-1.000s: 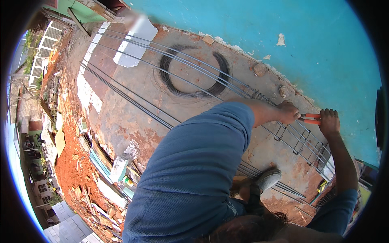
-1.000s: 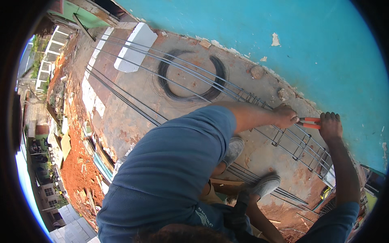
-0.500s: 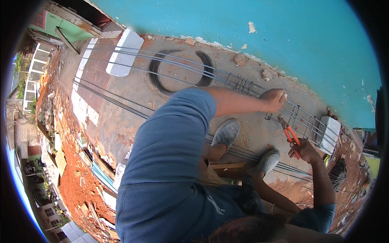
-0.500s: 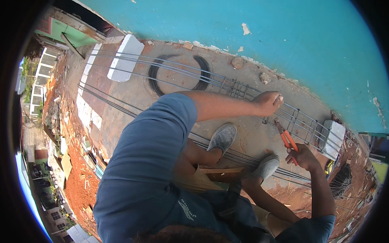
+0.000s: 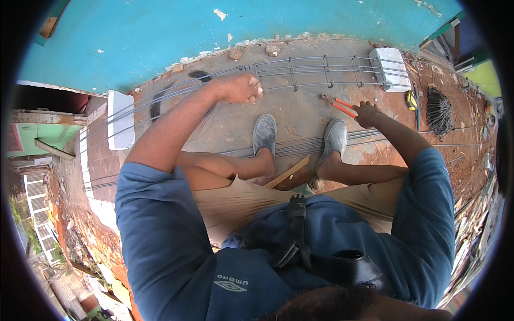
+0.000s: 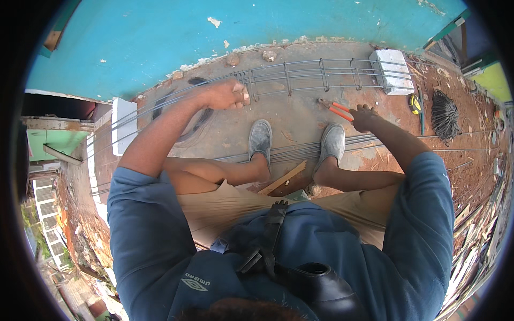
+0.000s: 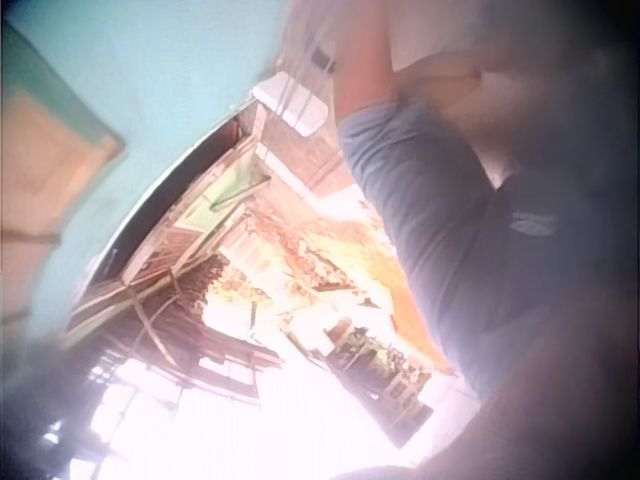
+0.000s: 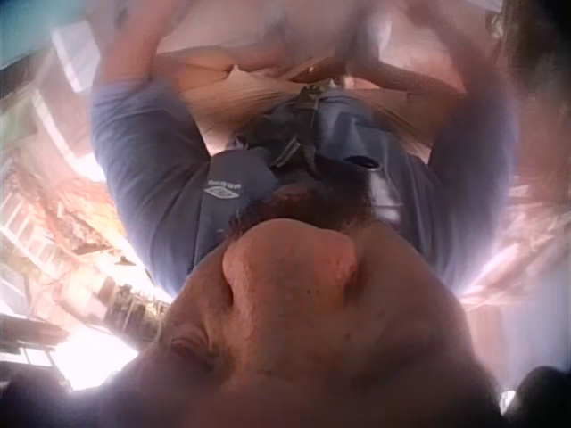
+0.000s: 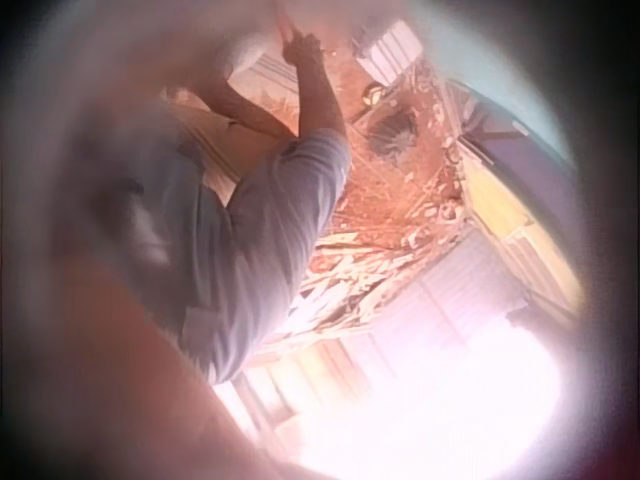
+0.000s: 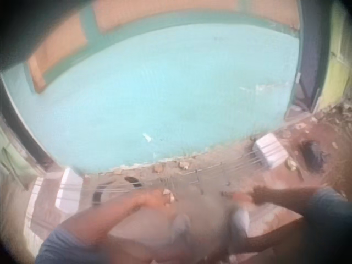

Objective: The person assembles a rebar cage by tying intersecting steel bars with wire. They use pliers to twist and secure the wire at multiple junctions, working along the length of the cage.

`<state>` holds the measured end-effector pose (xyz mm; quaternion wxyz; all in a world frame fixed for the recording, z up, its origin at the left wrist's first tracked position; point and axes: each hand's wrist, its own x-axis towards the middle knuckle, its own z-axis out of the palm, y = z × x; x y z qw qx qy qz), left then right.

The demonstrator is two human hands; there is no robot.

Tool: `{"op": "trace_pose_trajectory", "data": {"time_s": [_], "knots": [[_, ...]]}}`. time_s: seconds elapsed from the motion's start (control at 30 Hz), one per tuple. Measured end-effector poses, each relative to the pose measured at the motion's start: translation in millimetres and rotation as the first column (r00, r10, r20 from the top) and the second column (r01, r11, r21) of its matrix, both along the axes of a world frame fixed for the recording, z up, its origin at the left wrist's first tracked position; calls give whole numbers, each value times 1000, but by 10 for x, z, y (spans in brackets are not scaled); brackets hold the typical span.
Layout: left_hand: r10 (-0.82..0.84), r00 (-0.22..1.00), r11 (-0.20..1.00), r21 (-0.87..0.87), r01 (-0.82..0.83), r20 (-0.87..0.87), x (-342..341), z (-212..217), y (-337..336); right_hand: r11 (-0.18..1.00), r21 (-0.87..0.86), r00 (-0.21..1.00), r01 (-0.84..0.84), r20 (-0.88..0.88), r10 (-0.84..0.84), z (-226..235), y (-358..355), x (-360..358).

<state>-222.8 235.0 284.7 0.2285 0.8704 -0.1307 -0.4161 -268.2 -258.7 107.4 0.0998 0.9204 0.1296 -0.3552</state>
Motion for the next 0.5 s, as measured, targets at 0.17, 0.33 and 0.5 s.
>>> {"op": "trace_pose_trajectory", "data": {"time_s": [0.17,0.33,0.5], "knots": [[365,916,930,-117,-349,166,-113,438,961,972,231,999,30,14,-34,476,150,244],[613,775,790,-133,-599,154,-697,458,1747,961,270,986,-64,167,19,1128,507,349],[750,661,646,-172,-744,-40,-1276,-271,2251,948,293,976,-126,206,66,1605,856,393]]}}
